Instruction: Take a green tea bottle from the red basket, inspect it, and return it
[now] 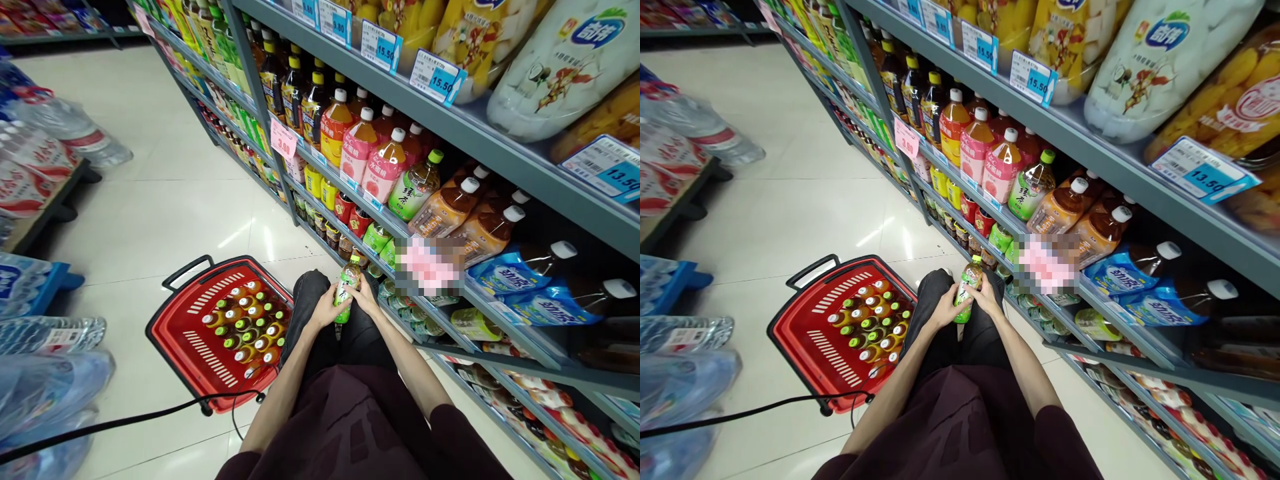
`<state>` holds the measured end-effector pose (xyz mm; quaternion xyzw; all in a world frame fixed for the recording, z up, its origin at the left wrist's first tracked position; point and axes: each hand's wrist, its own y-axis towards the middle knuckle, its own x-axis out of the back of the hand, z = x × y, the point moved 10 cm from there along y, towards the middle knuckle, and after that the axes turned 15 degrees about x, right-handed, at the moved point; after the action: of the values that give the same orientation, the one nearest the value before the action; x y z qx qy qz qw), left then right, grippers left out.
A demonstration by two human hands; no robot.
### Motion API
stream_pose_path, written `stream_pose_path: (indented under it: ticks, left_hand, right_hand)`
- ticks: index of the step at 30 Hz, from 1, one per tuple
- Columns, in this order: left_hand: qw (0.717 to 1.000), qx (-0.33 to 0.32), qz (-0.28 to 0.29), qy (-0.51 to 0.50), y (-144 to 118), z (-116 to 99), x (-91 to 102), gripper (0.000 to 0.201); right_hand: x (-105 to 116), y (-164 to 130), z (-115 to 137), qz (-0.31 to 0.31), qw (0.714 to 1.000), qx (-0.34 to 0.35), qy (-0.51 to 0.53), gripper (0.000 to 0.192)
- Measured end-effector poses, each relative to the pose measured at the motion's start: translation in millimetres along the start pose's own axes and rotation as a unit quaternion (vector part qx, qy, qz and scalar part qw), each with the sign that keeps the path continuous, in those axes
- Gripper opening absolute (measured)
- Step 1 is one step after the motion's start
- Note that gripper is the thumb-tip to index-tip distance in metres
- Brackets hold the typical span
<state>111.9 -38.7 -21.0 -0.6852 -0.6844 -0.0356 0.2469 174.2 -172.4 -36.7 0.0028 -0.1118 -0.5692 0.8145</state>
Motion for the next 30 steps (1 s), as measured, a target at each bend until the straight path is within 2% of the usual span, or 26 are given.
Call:
stream_pose_path:
  ticks: [5,9,12,19,26,28,30]
  left_hand:
    - [1.0,0.006,-0.017,-0.003,4,6,1.6,0.067]
    - [0.999,-0.008,-0.04,0.016,3,5,2.1,0.07]
    - [0.998,-0.013,-0.048,0.035,0,3,2.7,0.067]
    - [0.997,-0.027,-0.033,0.06,-6,1,-0.5,0.06]
    - [0.999,-0.016,-0.007,0.046,-14,1,4.1,0.068]
    - [1.0,-0.005,0.011,0.019,-17,-1,5.5,0.069]
    - [0.999,-0.011,0.018,-0.027,-19,-7,10.4,0.063]
  right_hand:
    - [8,4,1,-0.033,0.997,-0.001,0.075,0.057]
    - [11,9,7,-0.035,0.997,0.005,0.066,0.049]
    - [11,11,9,-0.036,0.998,0.001,0.057,0.051]
    - [11,10,20,-0.039,0.997,0.004,0.071,0.051]
    - [13,16,45,0.001,0.999,-0.027,-0.028,0.05]
    - [13,13,59,0.011,0.997,-0.024,-0.067,0.051]
    - [13,11,80,0.019,0.995,0.008,-0.098,0.05]
